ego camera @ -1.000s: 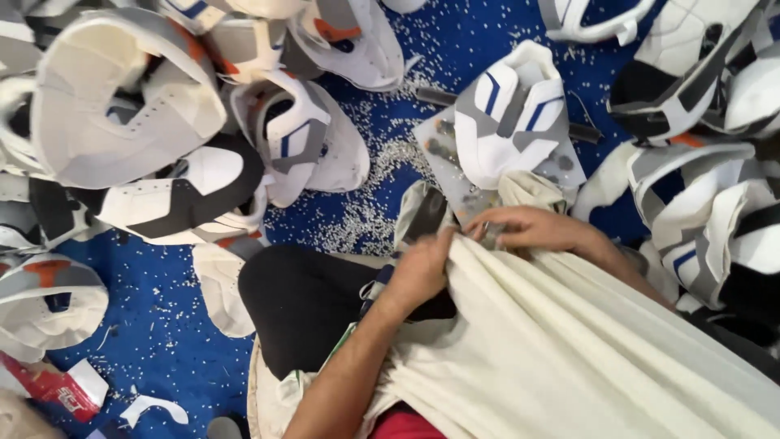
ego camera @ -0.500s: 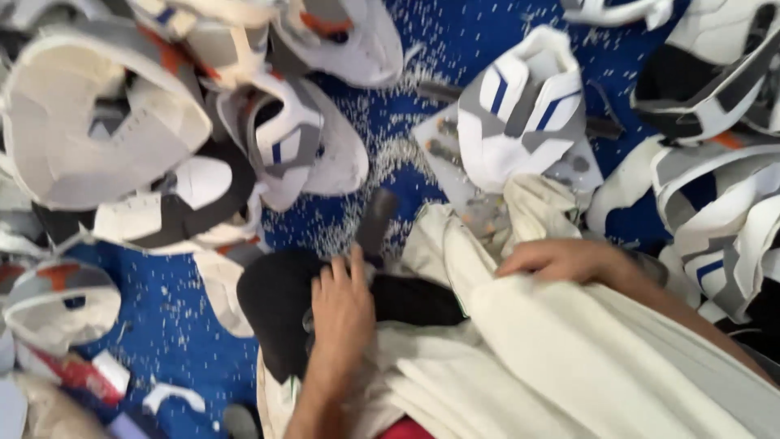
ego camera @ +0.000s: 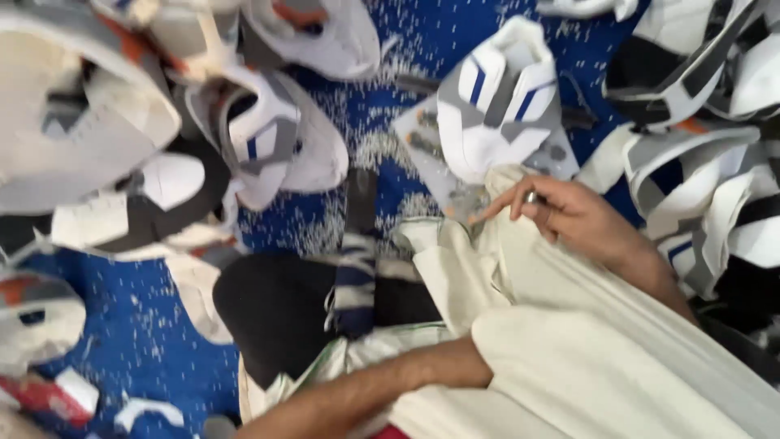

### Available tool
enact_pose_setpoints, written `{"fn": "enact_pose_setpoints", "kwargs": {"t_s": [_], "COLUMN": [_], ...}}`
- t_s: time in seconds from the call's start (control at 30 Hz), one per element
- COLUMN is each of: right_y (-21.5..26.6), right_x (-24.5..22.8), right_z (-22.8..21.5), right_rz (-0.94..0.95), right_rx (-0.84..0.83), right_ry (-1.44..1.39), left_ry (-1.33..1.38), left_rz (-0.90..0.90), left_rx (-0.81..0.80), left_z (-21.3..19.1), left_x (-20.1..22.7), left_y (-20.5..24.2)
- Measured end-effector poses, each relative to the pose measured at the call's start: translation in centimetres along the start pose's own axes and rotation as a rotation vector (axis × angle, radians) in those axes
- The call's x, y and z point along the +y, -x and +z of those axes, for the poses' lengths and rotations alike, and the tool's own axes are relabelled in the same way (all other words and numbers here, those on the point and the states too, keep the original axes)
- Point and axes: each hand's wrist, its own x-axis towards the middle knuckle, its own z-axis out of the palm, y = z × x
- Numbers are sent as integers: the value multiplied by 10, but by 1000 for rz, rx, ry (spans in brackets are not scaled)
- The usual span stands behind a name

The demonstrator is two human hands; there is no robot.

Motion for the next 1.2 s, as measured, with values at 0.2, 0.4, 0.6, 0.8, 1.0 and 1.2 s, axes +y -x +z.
{"fn": "enact_pose_setpoints", "kwargs": {"t_s": [0.2,0.4,0.6,0.8,1.0,1.2], "right_y": [-12,-20,-23,-59,-62,-58], "right_x": [1,19,32,74,114,121], "right_z": [21,20,24,32,27,21], "right_rz": [130,113,208,-39,172,-15], "right_rx": [-129,-17,-81,-310,-96,152], "right_ry": [12,67,149,194,24,-265], "left_ry": [153,-47,-138,233,-864,-1052], "left_rz": [30,106,35,-63,-617,-822], "left_rx": [-154,-19,-65,-141,381,605], "left_z": [77,52,7,4,-84,-94], "left_x": [-72,-57,-17,-46,36,13], "left_y": [-43,-39,-22,-34,2,37]}}
